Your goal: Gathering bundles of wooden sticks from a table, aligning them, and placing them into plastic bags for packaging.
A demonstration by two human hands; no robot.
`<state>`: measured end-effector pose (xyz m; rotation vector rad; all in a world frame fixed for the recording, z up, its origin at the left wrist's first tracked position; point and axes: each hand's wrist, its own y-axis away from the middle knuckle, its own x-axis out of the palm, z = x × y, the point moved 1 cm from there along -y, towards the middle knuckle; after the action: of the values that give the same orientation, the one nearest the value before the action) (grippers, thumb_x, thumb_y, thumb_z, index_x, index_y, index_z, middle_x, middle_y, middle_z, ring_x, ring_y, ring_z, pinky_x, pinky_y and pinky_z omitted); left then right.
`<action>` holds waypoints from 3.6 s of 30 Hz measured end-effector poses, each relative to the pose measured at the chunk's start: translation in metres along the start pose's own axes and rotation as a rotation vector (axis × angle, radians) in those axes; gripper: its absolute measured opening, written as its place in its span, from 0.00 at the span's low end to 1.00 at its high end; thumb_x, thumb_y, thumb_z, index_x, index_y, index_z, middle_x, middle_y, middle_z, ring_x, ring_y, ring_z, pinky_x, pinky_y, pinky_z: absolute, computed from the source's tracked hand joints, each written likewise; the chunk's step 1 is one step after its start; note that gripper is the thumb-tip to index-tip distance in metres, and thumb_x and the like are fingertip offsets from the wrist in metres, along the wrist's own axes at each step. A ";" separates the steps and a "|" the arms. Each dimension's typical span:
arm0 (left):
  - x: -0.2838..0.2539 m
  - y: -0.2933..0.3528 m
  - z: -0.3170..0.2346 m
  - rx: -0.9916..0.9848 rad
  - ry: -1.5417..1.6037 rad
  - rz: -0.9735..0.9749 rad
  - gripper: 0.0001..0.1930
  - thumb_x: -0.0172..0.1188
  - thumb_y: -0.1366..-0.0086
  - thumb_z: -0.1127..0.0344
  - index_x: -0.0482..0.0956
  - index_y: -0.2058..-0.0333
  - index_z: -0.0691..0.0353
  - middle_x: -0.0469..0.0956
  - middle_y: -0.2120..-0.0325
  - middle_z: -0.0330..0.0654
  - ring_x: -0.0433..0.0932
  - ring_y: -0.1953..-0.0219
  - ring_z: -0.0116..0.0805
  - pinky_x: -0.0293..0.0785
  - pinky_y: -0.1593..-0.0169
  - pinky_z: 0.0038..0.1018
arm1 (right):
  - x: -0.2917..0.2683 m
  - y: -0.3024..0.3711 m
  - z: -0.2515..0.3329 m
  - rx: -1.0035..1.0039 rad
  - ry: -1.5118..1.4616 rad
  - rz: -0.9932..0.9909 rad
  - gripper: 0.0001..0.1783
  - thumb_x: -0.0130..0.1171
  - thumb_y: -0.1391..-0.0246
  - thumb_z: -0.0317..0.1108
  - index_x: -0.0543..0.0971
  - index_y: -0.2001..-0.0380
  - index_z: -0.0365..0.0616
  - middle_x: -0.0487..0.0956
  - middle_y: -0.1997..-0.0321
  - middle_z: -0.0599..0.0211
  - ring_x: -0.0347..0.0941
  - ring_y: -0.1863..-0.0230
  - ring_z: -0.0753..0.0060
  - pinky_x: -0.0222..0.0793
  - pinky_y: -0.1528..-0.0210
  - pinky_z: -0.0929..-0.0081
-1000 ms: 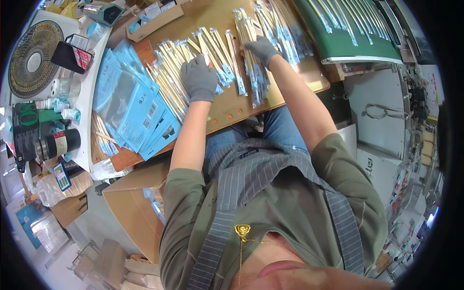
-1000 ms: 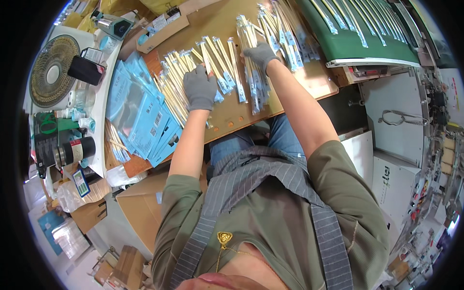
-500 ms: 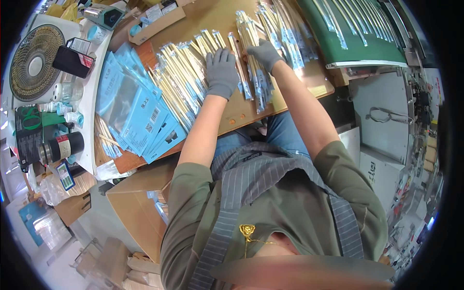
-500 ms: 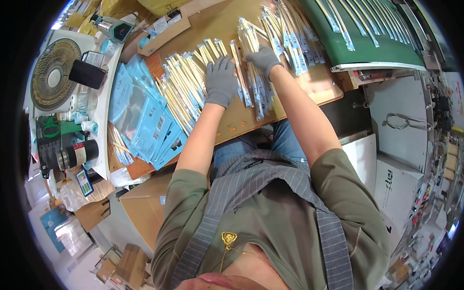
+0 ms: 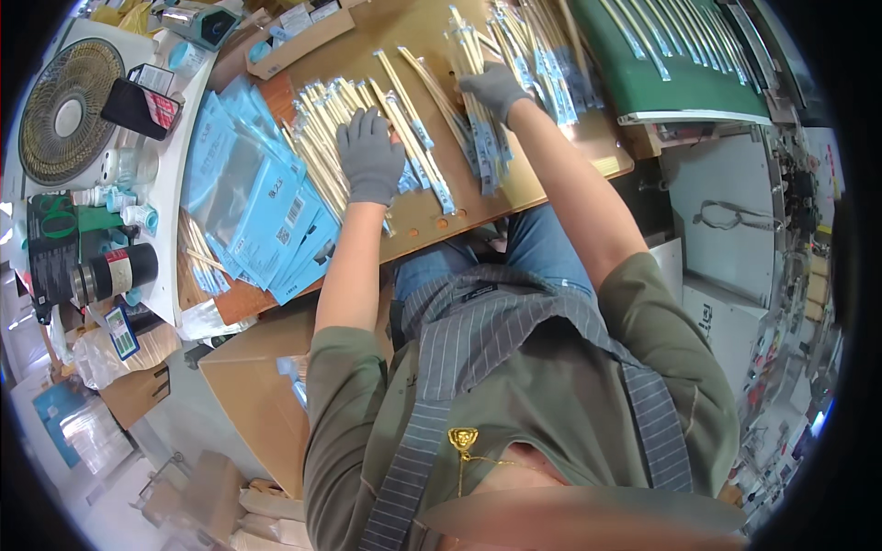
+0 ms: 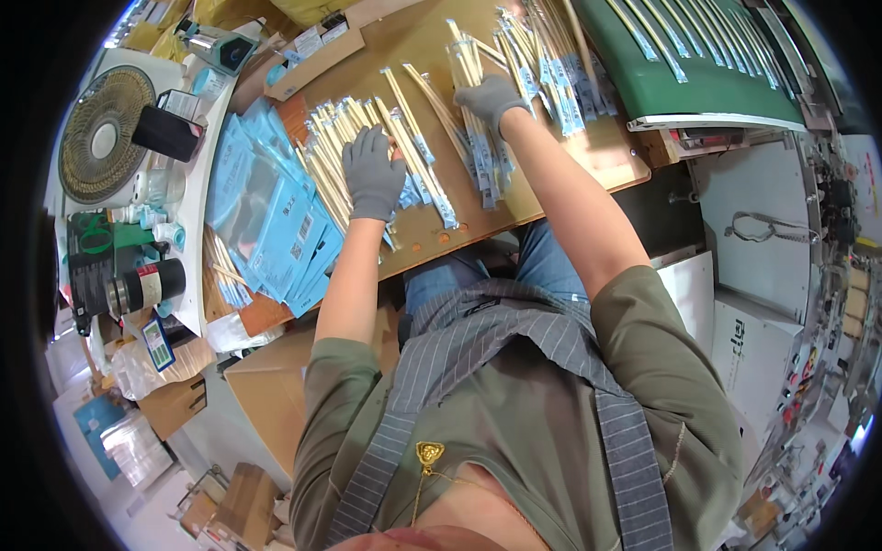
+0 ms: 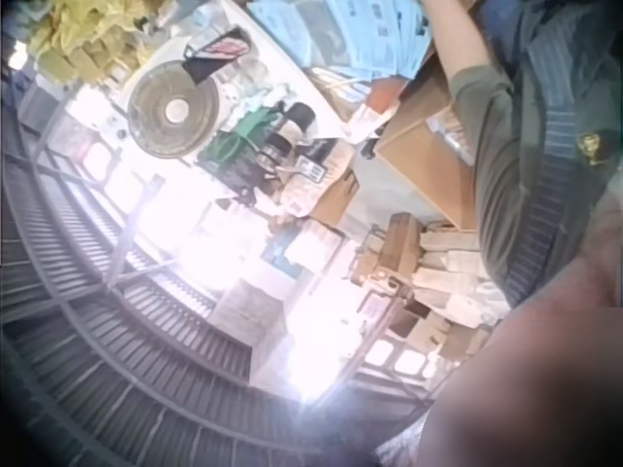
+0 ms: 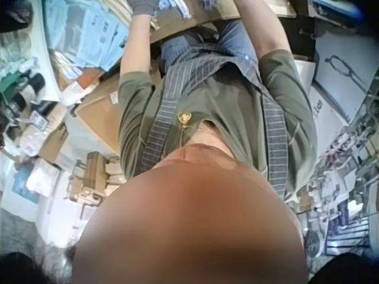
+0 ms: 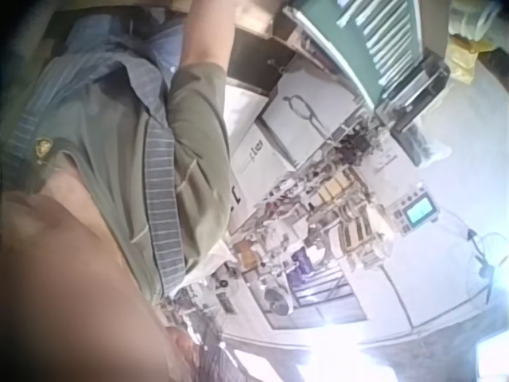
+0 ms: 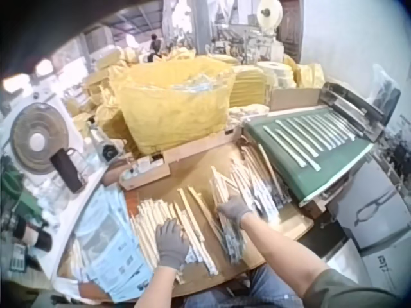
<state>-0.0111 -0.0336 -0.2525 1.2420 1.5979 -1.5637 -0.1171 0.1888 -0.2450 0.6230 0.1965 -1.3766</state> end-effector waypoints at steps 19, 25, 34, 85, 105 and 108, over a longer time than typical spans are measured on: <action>-0.003 0.003 0.008 -0.030 0.070 -0.006 0.10 0.57 0.47 0.59 0.75 0.66 0.55 0.73 0.51 0.42 0.66 0.44 0.42 0.55 0.41 0.42 | -0.013 0.027 0.020 0.093 -0.084 0.020 0.18 0.61 0.60 0.35 0.74 0.68 0.30 0.78 0.75 0.55 0.76 0.76 0.67 0.70 0.73 0.72; -0.002 0.004 0.009 -0.046 0.063 0.020 0.10 0.57 0.47 0.59 0.75 0.66 0.54 0.73 0.51 0.41 0.66 0.43 0.42 0.54 0.40 0.43 | -0.008 0.025 0.024 0.122 -0.111 0.055 0.18 0.62 0.60 0.35 0.76 0.69 0.30 0.79 0.75 0.56 0.76 0.76 0.69 0.70 0.73 0.73; -0.002 0.003 0.012 -0.026 0.055 0.011 0.10 0.56 0.46 0.60 0.75 0.66 0.55 0.74 0.52 0.42 0.67 0.44 0.42 0.55 0.41 0.42 | 0.004 0.030 0.035 0.103 0.027 0.063 0.16 0.58 0.61 0.40 0.82 0.75 0.37 0.81 0.77 0.59 0.78 0.75 0.66 0.73 0.66 0.73; -0.010 0.013 0.007 0.073 0.144 -0.014 0.14 0.54 0.47 0.63 0.78 0.62 0.59 0.75 0.58 0.43 0.68 0.47 0.42 0.54 0.41 0.41 | 0.014 0.015 0.015 0.059 -0.283 0.036 0.16 0.59 0.52 0.34 0.76 0.61 0.36 0.80 0.71 0.61 0.78 0.74 0.70 0.74 0.72 0.72; -0.022 0.022 -0.010 0.190 0.119 0.132 0.11 0.54 0.44 0.62 0.76 0.62 0.57 0.74 0.57 0.38 0.68 0.45 0.37 0.55 0.39 0.42 | 0.015 0.010 0.016 0.034 0.010 0.079 0.25 0.62 0.56 0.49 0.82 0.60 0.42 0.81 0.64 0.58 0.76 0.64 0.64 0.68 0.55 0.73; -0.022 0.027 -0.007 0.156 0.130 0.136 0.11 0.54 0.43 0.62 0.76 0.62 0.57 0.74 0.57 0.38 0.68 0.45 0.37 0.54 0.38 0.42 | 0.007 0.026 0.032 0.057 0.123 0.078 0.25 0.61 0.56 0.51 0.81 0.62 0.41 0.81 0.66 0.59 0.76 0.63 0.65 0.69 0.57 0.72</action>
<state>0.0232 -0.0349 -0.2440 1.5311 1.4582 -1.5733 -0.0984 0.1672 -0.2141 0.7568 0.2295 -1.2731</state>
